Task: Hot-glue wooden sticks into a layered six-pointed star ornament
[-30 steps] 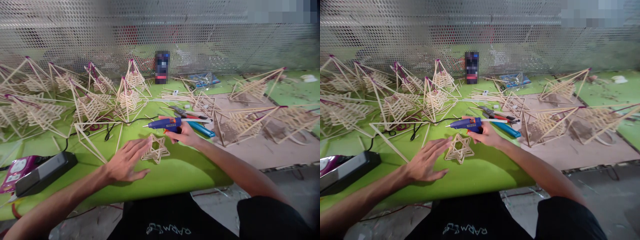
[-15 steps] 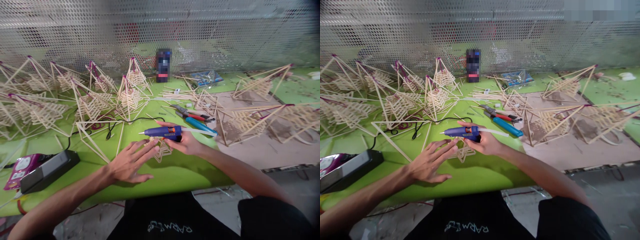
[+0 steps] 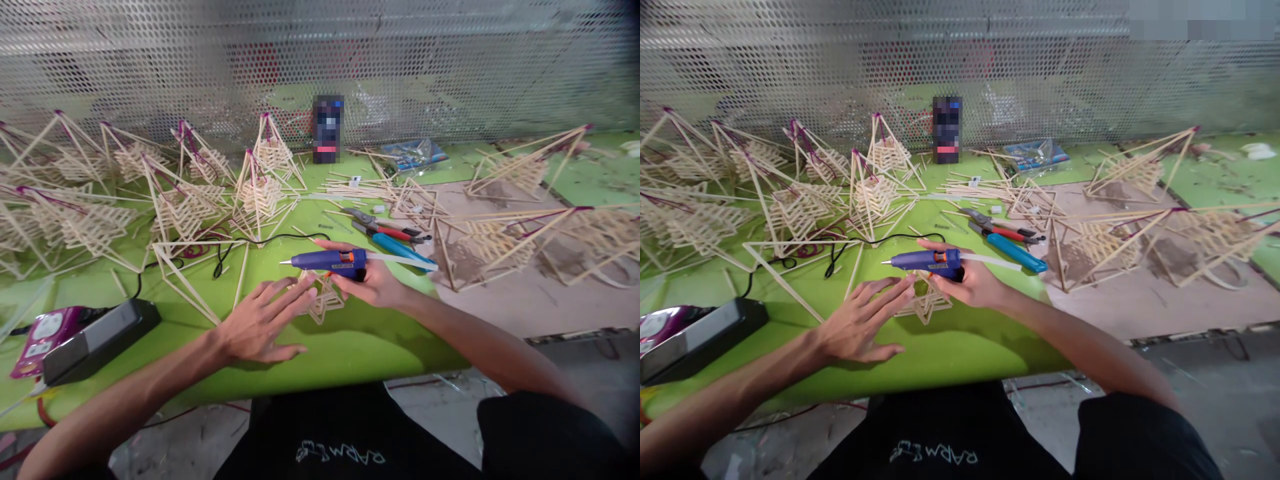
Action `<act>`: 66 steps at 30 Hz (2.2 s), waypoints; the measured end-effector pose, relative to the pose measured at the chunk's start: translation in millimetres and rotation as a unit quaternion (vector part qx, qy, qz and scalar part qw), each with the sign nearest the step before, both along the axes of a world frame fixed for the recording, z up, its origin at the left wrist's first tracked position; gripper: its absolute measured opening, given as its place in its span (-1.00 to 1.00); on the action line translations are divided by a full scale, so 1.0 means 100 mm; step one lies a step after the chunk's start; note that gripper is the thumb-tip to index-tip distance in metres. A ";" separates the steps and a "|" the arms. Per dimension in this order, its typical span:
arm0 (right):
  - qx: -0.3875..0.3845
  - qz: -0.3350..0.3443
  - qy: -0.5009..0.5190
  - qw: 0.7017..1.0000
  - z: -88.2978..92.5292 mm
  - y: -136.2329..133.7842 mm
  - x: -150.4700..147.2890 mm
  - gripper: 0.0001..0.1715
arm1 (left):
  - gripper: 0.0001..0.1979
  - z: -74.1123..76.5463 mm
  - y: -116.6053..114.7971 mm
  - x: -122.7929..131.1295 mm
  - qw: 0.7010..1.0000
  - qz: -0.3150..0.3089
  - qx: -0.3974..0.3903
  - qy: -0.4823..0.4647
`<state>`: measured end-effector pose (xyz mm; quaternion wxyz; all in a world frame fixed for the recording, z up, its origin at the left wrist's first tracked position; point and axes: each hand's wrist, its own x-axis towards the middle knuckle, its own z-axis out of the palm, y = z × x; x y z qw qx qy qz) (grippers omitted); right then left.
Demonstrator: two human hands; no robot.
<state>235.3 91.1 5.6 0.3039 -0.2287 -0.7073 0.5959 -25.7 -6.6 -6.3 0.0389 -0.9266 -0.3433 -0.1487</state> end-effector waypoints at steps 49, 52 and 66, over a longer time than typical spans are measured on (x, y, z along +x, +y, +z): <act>0.150 -0.133 -0.164 0.966 -0.35 0.79 -0.18 -0.59 | -0.80 0.14 0.02 -0.05 0.958 -0.155 0.233 -0.055; 0.108 -0.108 -0.157 0.976 -0.37 0.85 -0.26 -0.58 | -0.80 0.14 0.02 -0.05 0.956 -0.156 0.243 -0.043; -0.129 -0.074 -0.098 0.984 -0.24 1.00 -0.39 -0.49 | -0.77 0.12 0.02 -0.06 0.954 -0.155 0.257 -0.021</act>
